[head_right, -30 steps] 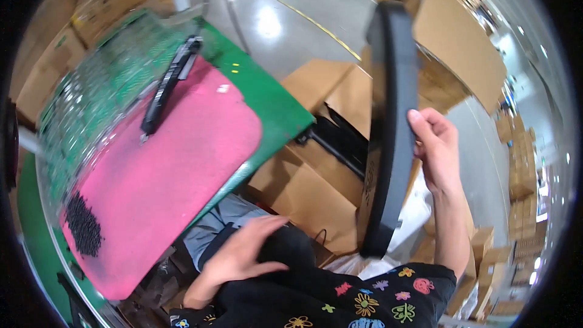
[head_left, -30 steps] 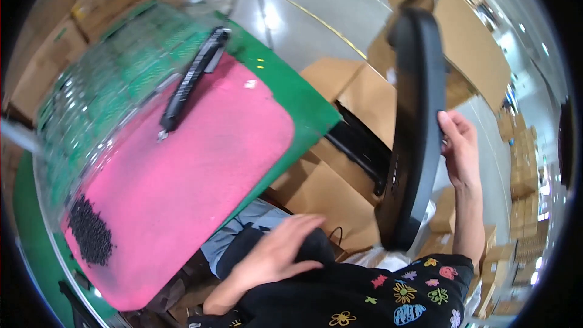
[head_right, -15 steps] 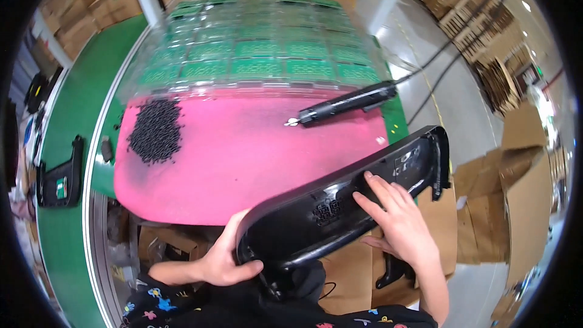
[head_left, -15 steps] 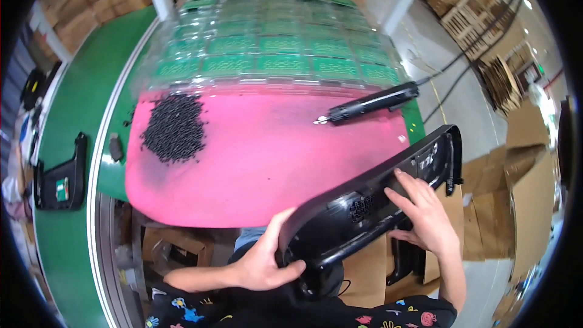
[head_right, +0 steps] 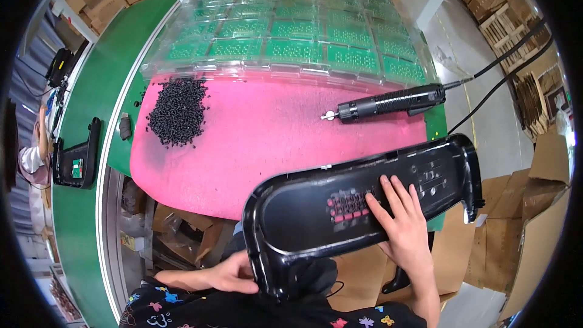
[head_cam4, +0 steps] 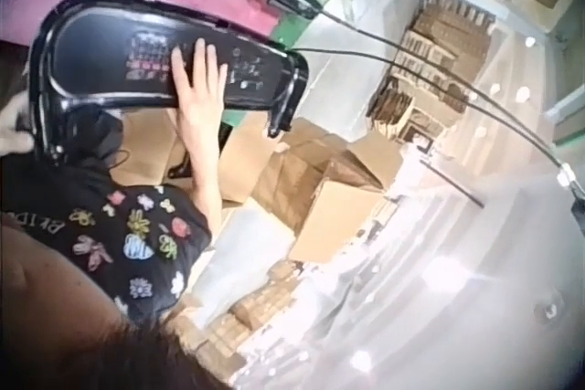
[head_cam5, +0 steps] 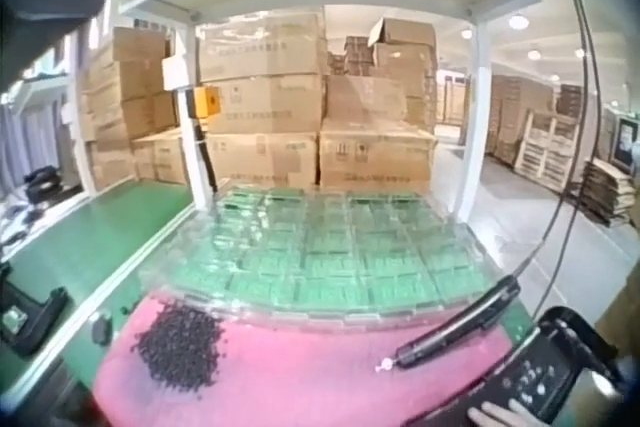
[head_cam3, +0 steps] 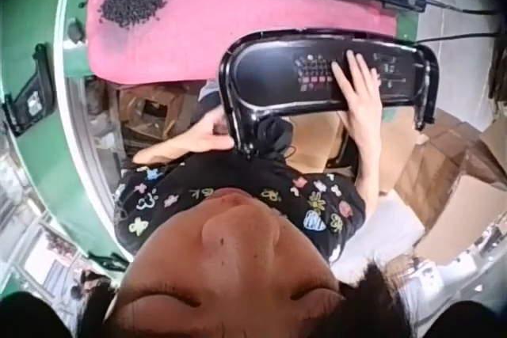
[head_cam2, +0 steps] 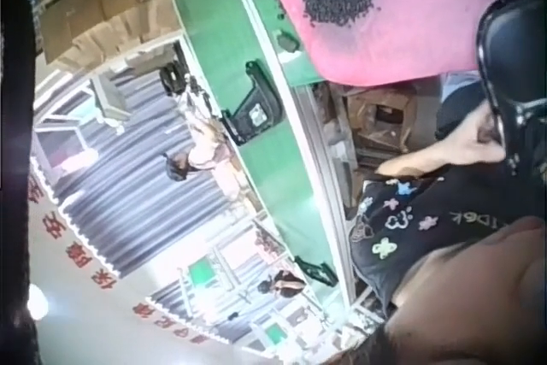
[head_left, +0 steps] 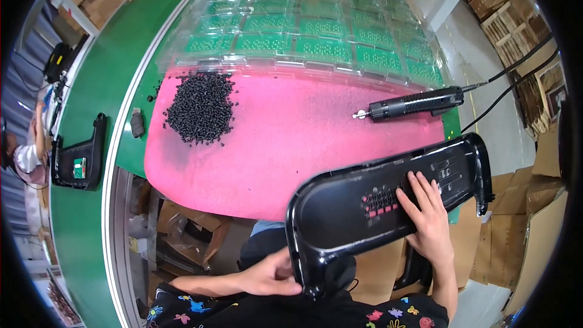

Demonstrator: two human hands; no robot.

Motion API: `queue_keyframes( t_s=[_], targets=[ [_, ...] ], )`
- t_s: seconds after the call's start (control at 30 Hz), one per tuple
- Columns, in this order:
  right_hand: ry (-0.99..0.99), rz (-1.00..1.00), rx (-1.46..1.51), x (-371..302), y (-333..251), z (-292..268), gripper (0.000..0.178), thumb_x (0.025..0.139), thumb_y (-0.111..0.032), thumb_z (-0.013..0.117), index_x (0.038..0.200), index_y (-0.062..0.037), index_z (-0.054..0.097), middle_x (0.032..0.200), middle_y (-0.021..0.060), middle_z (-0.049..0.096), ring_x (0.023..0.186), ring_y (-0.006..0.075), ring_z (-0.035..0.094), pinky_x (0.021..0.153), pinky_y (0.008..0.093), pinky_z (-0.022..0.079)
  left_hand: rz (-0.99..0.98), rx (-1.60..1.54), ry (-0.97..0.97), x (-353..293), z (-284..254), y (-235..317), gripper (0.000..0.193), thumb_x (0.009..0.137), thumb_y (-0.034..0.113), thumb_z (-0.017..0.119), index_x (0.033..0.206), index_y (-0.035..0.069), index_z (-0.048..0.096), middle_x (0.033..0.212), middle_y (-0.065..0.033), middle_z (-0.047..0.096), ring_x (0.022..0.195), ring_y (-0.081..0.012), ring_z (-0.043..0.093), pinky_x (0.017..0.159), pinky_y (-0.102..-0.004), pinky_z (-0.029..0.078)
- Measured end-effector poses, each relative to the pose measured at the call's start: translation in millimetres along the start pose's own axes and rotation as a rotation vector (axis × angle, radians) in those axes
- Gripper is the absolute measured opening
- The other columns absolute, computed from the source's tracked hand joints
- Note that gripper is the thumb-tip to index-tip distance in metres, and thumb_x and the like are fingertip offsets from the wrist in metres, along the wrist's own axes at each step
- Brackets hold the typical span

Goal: Assembling electronic components by installing circuit boards into plastic housings using an electric screwdriver.

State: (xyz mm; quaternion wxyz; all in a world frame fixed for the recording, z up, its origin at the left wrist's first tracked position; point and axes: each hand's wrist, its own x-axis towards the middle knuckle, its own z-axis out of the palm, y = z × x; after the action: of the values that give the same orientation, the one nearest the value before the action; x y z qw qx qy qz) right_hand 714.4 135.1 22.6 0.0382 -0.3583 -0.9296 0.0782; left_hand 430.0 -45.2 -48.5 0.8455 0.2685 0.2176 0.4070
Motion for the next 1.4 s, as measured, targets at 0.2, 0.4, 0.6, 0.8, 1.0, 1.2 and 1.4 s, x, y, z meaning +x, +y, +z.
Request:
queue_keyframes(
  t_s=[0.2, 0.4, 0.6, 0.8, 1.0, 1.2, 1.4],
  targets=[
    [-0.074, 0.094, -0.039, 19.1, -9.6, -7.2, 0.091, 0.054, -0.005, 0.074, 0.140, -0.0071, 0.043, 0.151, 0.0191, 0.032, 0.140, 0.0403, 0.028, 0.113, 0.0553, 0.024, -0.068, 0.388, -0.662, 23.1, -14.5, -33.6, 0.070, 0.092, 0.027, 0.063, 0.146, -0.001, 0.029, 0.146, -0.0204, 0.036, 0.139, -0.0331, 0.030, 0.113, -0.0433, 0.024],
    [0.087, 0.089, -0.013, 31.9, -1.4, 12.6, 0.086, 0.057, -0.016, 0.081, 0.136, -0.0091, 0.047, 0.147, 0.0128, 0.039, 0.136, 0.0353, 0.035, 0.111, 0.0512, 0.030, -0.120, 1.100, -0.598, 51.3, -13.5, -35.2, 0.053, 0.095, 0.028, 0.054, 0.142, 0.008, 0.041, 0.151, -0.0153, 0.033, 0.142, -0.0320, 0.026, 0.111, -0.0529, 0.022],
    [0.358, -0.067, 0.179, 11.8, -6.6, 25.0, 0.060, 0.060, -0.011, 0.080, 0.117, -0.0065, 0.062, 0.133, 0.0134, 0.055, 0.121, 0.0350, 0.048, 0.099, 0.0417, 0.042, -0.141, 1.585, -0.153, 88.4, -47.1, -63.7, 0.050, 0.093, 0.025, 0.057, 0.139, 0.006, 0.046, 0.151, -0.0135, 0.034, 0.144, -0.0290, 0.023, 0.113, -0.0504, 0.021],
    [0.006, -0.012, 0.537, -28.2, -34.6, 42.0, 0.042, 0.078, -0.037, 0.070, 0.102, -0.0026, 0.062, 0.089, 0.0082, 0.062, 0.086, 0.0274, 0.061, 0.074, 0.0346, 0.051, -0.088, 1.501, -0.152, 89.7, -51.7, -58.2, 0.041, 0.089, 0.021, 0.064, 0.127, 0.005, 0.058, 0.146, -0.0113, 0.042, 0.142, -0.0304, 0.026, 0.111, -0.0471, 0.025],
    [-0.927, 0.134, 0.646, -70.1, -46.1, 107.2, 0.053, 0.088, -0.049, 0.059, 0.107, 0.0000, 0.062, 0.094, 0.0199, 0.067, 0.094, 0.0389, 0.063, 0.080, 0.0459, 0.052, -0.014, 1.460, -0.248, 90.0, -55.6, -51.6, 0.037, 0.084, 0.018, 0.070, 0.118, 0.005, 0.062, 0.136, -0.0099, 0.049, 0.137, -0.0310, 0.034, 0.105, -0.0448, 0.032],
    [-0.827, 0.170, 0.823, -63.1, -21.0, 97.4, 0.031, 0.093, -0.035, 0.053, 0.088, -0.0082, 0.067, 0.080, 0.0157, 0.067, 0.083, 0.0377, 0.063, 0.073, 0.0480, 0.050, 0.095, 1.078, -0.419, 79.8, -42.4, -40.6, 0.035, 0.083, 0.013, 0.067, 0.117, 0.005, 0.062, 0.127, -0.0085, 0.059, 0.126, -0.0312, 0.048, 0.100, -0.0435, 0.038],
    [-0.811, 0.197, 0.729, -57.4, -18.4, 86.5, 0.025, 0.088, -0.031, 0.060, 0.087, -0.0068, 0.065, 0.075, 0.0178, 0.066, 0.078, 0.0378, 0.064, 0.072, 0.0470, 0.049, 0.096, 0.441, -0.762, 65.6, -17.9, -18.5, 0.045, 0.092, 0.023, 0.055, 0.127, -0.004, 0.053, 0.139, -0.0208, 0.047, 0.128, -0.0370, 0.044, 0.104, -0.0490, 0.035]
  ],
)
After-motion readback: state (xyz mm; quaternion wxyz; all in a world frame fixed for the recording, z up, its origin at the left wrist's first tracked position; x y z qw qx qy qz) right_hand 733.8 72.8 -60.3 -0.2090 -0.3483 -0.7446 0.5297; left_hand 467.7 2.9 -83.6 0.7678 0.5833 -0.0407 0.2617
